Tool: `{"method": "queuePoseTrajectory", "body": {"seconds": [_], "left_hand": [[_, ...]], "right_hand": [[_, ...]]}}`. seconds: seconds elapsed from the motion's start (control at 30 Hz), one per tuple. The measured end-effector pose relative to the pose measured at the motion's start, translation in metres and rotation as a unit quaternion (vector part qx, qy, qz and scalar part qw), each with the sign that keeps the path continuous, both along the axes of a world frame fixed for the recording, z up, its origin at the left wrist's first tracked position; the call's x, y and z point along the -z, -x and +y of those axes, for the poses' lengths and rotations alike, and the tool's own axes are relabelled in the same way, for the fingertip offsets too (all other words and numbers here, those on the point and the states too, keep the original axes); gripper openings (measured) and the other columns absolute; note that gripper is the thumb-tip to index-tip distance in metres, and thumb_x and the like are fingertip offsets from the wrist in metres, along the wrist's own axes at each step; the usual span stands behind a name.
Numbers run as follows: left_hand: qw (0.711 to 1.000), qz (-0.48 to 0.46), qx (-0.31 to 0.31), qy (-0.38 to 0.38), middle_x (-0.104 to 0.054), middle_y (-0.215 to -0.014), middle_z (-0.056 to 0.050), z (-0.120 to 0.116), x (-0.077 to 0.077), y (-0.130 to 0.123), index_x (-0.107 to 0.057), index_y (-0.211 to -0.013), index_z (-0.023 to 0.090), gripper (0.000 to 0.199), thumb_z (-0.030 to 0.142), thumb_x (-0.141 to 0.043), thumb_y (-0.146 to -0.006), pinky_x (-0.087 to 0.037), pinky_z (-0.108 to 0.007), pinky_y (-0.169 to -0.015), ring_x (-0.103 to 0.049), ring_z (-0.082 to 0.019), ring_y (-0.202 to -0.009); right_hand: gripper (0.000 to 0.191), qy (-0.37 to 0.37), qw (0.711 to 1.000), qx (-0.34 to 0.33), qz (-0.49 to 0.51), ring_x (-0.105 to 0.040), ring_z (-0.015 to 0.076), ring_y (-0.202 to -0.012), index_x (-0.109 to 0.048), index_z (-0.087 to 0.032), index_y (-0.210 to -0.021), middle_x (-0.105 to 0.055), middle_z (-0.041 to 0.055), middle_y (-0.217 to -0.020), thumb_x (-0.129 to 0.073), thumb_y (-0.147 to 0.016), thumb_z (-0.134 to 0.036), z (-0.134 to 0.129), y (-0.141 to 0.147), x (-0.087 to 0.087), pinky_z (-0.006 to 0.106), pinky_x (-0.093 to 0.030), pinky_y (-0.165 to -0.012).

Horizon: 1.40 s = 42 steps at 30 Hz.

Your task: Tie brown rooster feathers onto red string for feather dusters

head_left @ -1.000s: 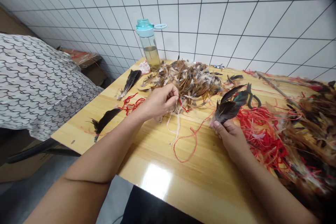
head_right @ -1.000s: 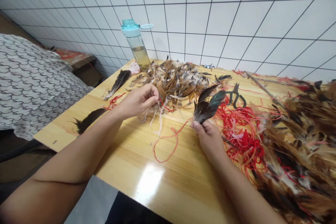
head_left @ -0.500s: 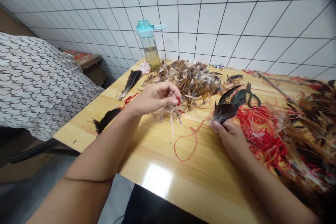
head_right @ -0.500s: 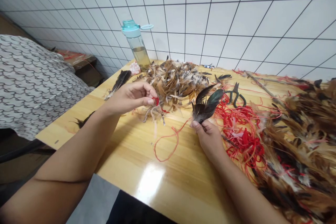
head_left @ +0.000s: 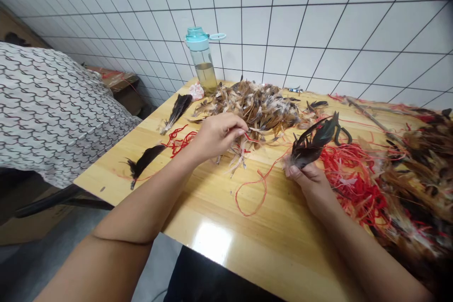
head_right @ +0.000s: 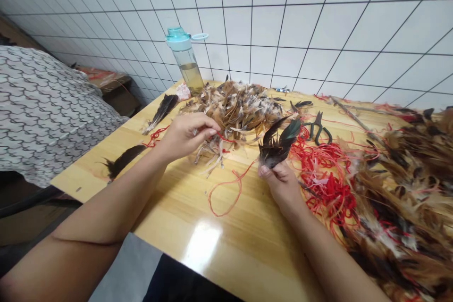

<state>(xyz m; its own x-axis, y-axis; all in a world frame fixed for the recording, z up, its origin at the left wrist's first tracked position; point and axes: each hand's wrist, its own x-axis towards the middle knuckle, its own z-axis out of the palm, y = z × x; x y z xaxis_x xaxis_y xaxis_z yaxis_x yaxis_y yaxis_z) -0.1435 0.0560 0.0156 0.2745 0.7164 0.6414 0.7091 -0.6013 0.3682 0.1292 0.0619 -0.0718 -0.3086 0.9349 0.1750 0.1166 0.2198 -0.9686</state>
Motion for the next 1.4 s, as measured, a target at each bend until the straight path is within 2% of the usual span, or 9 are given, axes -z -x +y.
{"method": "queuePoseTrajectory", "body": {"seconds": [0.13, 0.3, 0.4, 0.5, 0.67, 0.83, 0.97, 1.2, 1.4], "left_hand": [[0.998, 0.039, 0.054, -0.012, -0.07, -0.083, -0.005, -0.002, 0.003, -0.008, -0.066, -0.09, 0.017, 0.014, 0.017, -0.052, -0.091, -0.048, -0.027, -0.076, -0.063, -0.014, -0.081], [0.988, 0.041, 0.146, -0.009, -0.071, -0.085, -0.004, -0.008, 0.009, -0.031, -0.064, -0.092, 0.018, 0.013, 0.016, -0.05, -0.092, -0.047, -0.028, -0.078, -0.062, -0.013, -0.08], [0.984, 0.034, 0.173, -0.014, -0.07, -0.083, -0.004, -0.01, 0.018, -0.043, -0.063, -0.091, 0.018, 0.013, 0.018, -0.05, -0.093, -0.047, -0.027, -0.077, -0.061, -0.014, -0.08], [0.986, 0.014, 0.162, -0.039, -0.067, -0.077, -0.004, -0.009, 0.027, -0.048, -0.061, -0.086, 0.016, 0.013, 0.017, -0.05, -0.092, -0.046, -0.027, -0.073, -0.059, -0.014, -0.074], [0.99, 0.006, 0.135, -0.034, -0.068, -0.078, -0.005, -0.007, 0.031, -0.045, -0.062, -0.089, 0.016, 0.012, 0.018, -0.05, -0.092, -0.046, -0.027, -0.073, -0.059, -0.014, -0.076], [0.997, -0.021, 0.056, -0.042, -0.07, -0.087, -0.006, -0.001, 0.024, -0.027, -0.063, -0.095, 0.015, 0.012, 0.016, -0.051, -0.091, -0.047, -0.028, -0.077, -0.061, -0.014, -0.083], [0.999, -0.044, -0.02, -0.022, -0.07, -0.091, -0.004, 0.006, 0.019, -0.012, -0.063, -0.095, 0.016, 0.013, 0.012, -0.054, -0.087, -0.046, -0.028, -0.08, -0.059, -0.015, -0.084], [1.0, -0.007, -0.005, -0.028, -0.068, -0.083, -0.004, 0.008, 0.022, -0.009, -0.062, -0.086, 0.016, 0.013, 0.008, -0.052, -0.085, -0.044, -0.028, -0.077, -0.057, -0.015, -0.08], [0.998, -0.036, 0.014, -0.053, -0.067, -0.084, -0.005, -0.002, 0.024, -0.024, -0.062, -0.088, 0.016, 0.013, 0.013, -0.049, -0.089, -0.044, -0.029, -0.078, -0.055, -0.016, -0.08]], "right_hand": [[0.031, -0.028, 0.999, -0.033, 0.011, -0.058, 0.0223, -0.09, -0.066, -0.02, -0.069, -0.062, 0.005, -0.081, -0.06, -0.085, -0.046, 0.002, 0.0, -0.002, 0.038, -0.042, -0.089], [0.03, -0.082, 0.995, -0.059, 0.005, -0.059, 0.0221, -0.089, -0.07, -0.022, -0.07, -0.067, 0.0055, -0.087, -0.062, -0.084, -0.047, -0.001, 0.01, -0.022, 0.038, -0.042, -0.088], [0.031, -0.073, 0.994, -0.08, 0.001, -0.061, 0.0216, -0.085, -0.071, -0.022, -0.07, -0.069, 0.005, -0.085, -0.063, -0.083, -0.05, -0.006, 0.021, -0.033, 0.038, -0.044, -0.087], [0.036, -0.032, 0.995, -0.095, -0.008, -0.061, 0.0204, -0.076, -0.07, -0.02, -0.068, -0.067, 0.0041, -0.075, -0.064, -0.08, -0.054, -0.009, 0.029, -0.034, 0.035, -0.047, -0.078], [0.039, 0.022, 0.998, -0.061, 0.001, -0.062, 0.0197, -0.073, -0.067, -0.02, -0.066, -0.069, 0.0041, -0.074, -0.067, -0.075, -0.058, -0.009, 0.035, -0.024, 0.034, -0.05, -0.074], [0.04, 0.028, 0.998, -0.051, -0.035, -0.058, 0.018, -0.068, -0.061, -0.02, -0.061, -0.066, 0.004, -0.068, -0.064, -0.075, -0.057, -0.005, 0.035, -0.015, 0.033, -0.048, -0.071], [0.039, 0.053, 0.997, -0.031, -0.043, -0.047, 0.0132, -0.057, -0.06, -0.02, -0.063, -0.065, 0.0036, -0.071, -0.063, -0.076, -0.056, 0.001, 0.029, -0.014, 0.029, -0.042, -0.061], [0.037, 0.114, 0.992, 0.027, 0.05, -0.05, 0.016, -0.069, -0.066, -0.022, -0.075, -0.057, 0.0005, -0.07, -0.076, -0.063, -0.056, 0.013, 0.021, -0.039, 0.032, -0.042, -0.073], [0.037, 0.067, 0.997, -0.034, 0.019, -0.053, 0.0181, -0.081, -0.061, -0.021, -0.061, -0.059, 0.0009, -0.073, -0.075, -0.065, -0.055, 0.018, 0.058, -0.063, 0.031, -0.04, -0.078]]}}
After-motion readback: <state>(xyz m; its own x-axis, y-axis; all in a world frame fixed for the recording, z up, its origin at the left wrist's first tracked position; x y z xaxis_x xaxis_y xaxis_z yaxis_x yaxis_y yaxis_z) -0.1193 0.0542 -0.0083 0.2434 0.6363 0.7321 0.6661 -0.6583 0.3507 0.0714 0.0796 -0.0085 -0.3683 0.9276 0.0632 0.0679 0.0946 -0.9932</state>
